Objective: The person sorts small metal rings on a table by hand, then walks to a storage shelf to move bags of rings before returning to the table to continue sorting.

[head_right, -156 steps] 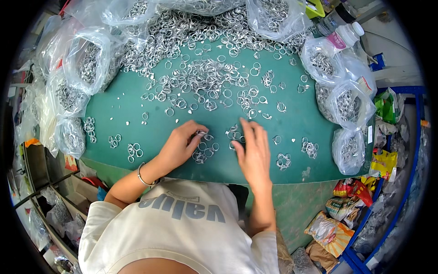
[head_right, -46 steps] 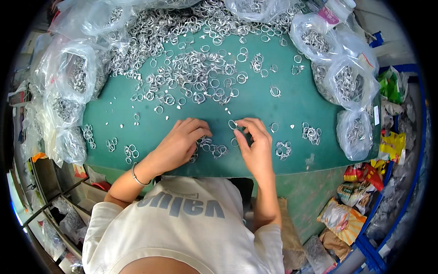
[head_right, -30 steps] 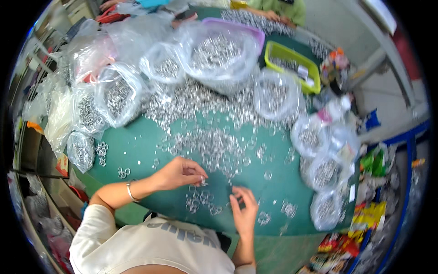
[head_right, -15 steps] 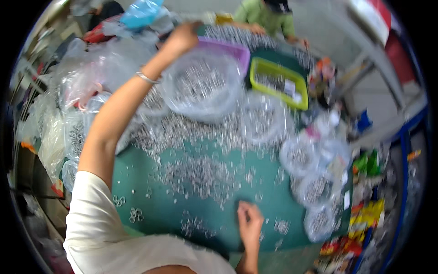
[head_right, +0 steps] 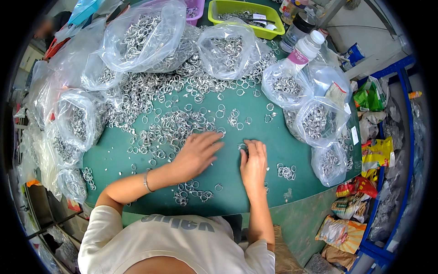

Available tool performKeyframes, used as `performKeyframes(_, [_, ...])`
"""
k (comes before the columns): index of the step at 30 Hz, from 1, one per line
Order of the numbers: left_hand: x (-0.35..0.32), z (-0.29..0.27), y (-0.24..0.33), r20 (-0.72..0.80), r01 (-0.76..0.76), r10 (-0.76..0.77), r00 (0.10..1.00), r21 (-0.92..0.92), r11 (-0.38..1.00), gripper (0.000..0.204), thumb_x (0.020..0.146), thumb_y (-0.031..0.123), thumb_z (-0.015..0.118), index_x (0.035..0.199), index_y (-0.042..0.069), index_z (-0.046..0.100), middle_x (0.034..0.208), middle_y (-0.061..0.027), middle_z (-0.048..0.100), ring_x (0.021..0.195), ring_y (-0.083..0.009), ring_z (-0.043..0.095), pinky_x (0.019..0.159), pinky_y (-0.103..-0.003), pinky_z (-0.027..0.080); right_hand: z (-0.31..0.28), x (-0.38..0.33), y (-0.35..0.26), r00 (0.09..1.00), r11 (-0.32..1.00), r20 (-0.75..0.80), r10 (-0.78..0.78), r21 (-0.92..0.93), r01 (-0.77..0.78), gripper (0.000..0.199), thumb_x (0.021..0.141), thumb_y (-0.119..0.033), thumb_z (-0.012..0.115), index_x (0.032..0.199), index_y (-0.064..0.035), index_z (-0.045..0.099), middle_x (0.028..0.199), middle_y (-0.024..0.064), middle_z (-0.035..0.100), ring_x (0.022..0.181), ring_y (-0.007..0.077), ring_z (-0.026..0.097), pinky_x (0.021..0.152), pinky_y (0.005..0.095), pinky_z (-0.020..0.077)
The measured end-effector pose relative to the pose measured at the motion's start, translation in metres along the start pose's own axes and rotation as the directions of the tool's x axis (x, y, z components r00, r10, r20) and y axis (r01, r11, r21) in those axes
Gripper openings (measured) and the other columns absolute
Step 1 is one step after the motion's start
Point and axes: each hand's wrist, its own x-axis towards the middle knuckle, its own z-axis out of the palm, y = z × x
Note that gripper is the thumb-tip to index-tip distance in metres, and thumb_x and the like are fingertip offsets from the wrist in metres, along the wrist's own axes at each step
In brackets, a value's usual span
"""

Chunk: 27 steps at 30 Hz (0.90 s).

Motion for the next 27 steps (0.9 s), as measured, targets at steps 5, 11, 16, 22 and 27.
performKeyframes(5, [-0.005,0.018,-0.021,0.093,-0.024,-0.013,0.996,0.383,0.923,0.045,0.077,0.006,0.059,0.122,0.003,0.055,0.143,-0.0124,0.037,0.135,-0.0322,0.03,0.103,-0.067,0.02,-0.012,-0.008,0.002,0.998,0.999,-0.058,-0.016,0.05,0.019,0.037,0.074,0.006,0.066,0.109,-0.0003,0.06,0.103,0.0142,0.059,0.084,0.027,0.057,0.07,0.0343,0.0472])
performKeyframes(11, [-0.002,0.003,-0.022,-0.05,0.138,-0.129,0.99,0.332,0.933,0.049,0.072,-0.006,0.053,0.12,0.001,0.055,0.141,-0.0156,0.037,0.133,-0.0358,0.031,0.106,-0.064,0.018,-0.011,-0.02,-0.014,0.935,0.966,0.334,-0.115,0.257,0.027,0.032,0.076,0.001,0.066,0.107,-0.0029,0.06,0.104,0.0135,0.057,0.087,0.0318,0.058,0.071,0.0388,0.0486])
performKeyframes(16, [0.039,0.014,-0.013,-0.114,0.066,-0.037,0.993,0.253,0.965,0.044,0.077,0.001,0.06,0.12,0.002,0.053,0.132,-0.0157,0.043,0.125,-0.0348,0.038,0.104,-0.052,0.028,-0.015,0.039,-0.001,0.99,0.986,-0.017,-0.141,0.092,0.142,0.033,0.077,0.0,0.064,0.11,-0.0015,0.06,0.105,0.0173,0.056,0.097,0.0342,0.053,0.086,0.0415,0.0438])
performKeyframes(22, [0.079,0.032,-0.035,-0.039,0.034,-0.03,0.999,0.12,0.992,0.039,0.079,0.006,0.065,0.116,0.003,0.055,0.122,-0.0136,0.052,0.116,-0.0303,0.047,0.098,-0.045,0.035,-0.002,0.062,0.025,0.99,0.98,0.042,-0.138,-0.139,0.142,0.025,0.075,0.002,0.066,0.1,0.0008,0.062,0.093,0.0121,0.059,0.084,0.0299,0.056,0.074,0.0392,0.0469])
performKeyframes(27, [0.054,0.009,-0.022,-0.188,0.126,-0.177,0.966,-0.255,0.959,0.034,0.081,0.004,0.063,0.115,0.002,0.055,0.115,-0.0164,0.056,0.108,-0.0349,0.054,0.092,-0.041,0.043,-0.019,0.041,0.012,0.975,0.947,0.209,0.073,0.293,-0.134,0.019,0.073,0.0,0.07,0.09,0.0024,0.061,0.081,0.0127,0.058,0.072,0.0312,0.058,0.066,0.0383,0.0471])
